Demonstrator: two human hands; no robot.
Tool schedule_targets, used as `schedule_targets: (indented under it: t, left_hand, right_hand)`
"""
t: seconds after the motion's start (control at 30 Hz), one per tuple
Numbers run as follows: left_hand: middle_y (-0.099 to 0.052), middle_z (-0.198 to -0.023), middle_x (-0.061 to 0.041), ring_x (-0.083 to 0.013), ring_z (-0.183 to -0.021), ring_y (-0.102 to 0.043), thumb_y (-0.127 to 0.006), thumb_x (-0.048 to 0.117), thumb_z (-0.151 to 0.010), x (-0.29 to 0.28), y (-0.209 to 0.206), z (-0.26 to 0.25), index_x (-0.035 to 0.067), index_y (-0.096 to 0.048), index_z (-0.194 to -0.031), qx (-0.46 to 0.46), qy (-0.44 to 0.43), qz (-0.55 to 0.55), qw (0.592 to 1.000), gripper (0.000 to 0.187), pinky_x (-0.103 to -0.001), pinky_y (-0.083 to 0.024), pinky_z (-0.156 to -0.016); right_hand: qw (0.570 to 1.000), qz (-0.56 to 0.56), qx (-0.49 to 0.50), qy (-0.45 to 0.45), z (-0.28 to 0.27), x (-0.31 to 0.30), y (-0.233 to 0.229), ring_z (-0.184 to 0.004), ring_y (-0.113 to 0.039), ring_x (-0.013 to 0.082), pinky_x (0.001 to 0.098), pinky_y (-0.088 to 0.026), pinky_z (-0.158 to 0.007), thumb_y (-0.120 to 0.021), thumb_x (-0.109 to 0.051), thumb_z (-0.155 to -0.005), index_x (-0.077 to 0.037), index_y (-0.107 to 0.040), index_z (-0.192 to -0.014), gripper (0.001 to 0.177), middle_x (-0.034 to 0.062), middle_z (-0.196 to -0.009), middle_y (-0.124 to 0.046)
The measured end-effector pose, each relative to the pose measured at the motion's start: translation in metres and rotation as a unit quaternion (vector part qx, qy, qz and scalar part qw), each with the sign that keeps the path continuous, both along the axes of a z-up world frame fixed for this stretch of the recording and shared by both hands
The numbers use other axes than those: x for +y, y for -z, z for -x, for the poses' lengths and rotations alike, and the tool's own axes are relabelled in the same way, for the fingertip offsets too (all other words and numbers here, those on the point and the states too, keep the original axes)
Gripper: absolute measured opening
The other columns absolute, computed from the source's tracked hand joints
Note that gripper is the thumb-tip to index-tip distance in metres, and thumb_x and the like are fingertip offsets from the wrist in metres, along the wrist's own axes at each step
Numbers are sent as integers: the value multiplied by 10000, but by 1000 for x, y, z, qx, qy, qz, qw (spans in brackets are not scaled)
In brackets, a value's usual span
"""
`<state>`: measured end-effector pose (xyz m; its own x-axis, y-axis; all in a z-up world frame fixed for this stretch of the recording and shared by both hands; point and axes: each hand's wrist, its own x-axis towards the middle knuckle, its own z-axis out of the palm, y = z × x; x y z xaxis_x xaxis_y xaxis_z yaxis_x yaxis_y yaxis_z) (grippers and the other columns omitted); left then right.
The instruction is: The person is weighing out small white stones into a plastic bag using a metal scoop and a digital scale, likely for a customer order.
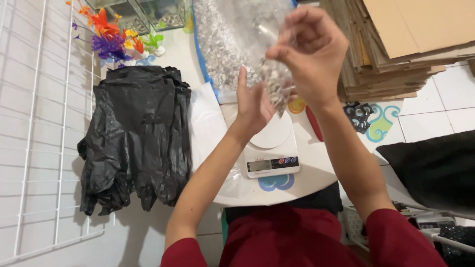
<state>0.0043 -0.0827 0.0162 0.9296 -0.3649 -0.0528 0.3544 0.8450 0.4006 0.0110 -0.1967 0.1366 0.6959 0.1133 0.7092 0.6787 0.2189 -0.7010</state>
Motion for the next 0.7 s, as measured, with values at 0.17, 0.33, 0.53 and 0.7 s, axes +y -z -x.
schedule_targets:
  t: [0.17,0.33,0.53,0.7]
  left_hand:
    - [-653,-919,-128,-288,-798,-652,-379,654,-1000,-3,20,-28,77,-620,-1057,92,-122,-31,988,627,-407,-532,-682]
    - [-748,-1071,-135,-291,-905,-726,-532,639,-938,17,1,-25,56,-688,-1168,125,-181,-81,972,646,-427,-601,-772]
    - [-662,-1319,-145,-303,-1199,-631,-439,686,-869,30,4,-14,91,-573,-1440,158,-196,-139,958,835,-425,-523,-984]
    - [-570,-1497,-118,-297,-1303,-600,-532,682,-684,33,-35,0,302,-469,-1548,274,-218,-208,913,946,-428,-529,-986]
  right_hand:
    - [999,7,4,-33,16,-1,12,-838,-601,122,244,-578,-779,-903,85,-847,-45,-428,-1258,641,73,-966,-552]
    - [979,182,-81,52,25,-16,9,-747,-555,157,284,-542,-787,-950,5,-904,-4,-339,-1416,797,119,-1370,-409]
    - [933,323,-161,18,29,-23,-5,-889,-600,205,340,-525,-831,-891,-114,-937,-24,-505,-1302,539,150,-1158,-586]
    - [930,329,-165,8,35,-13,-17,-863,-630,242,340,-572,-833,-770,-14,-1005,4,-585,-1122,220,202,-1203,-590]
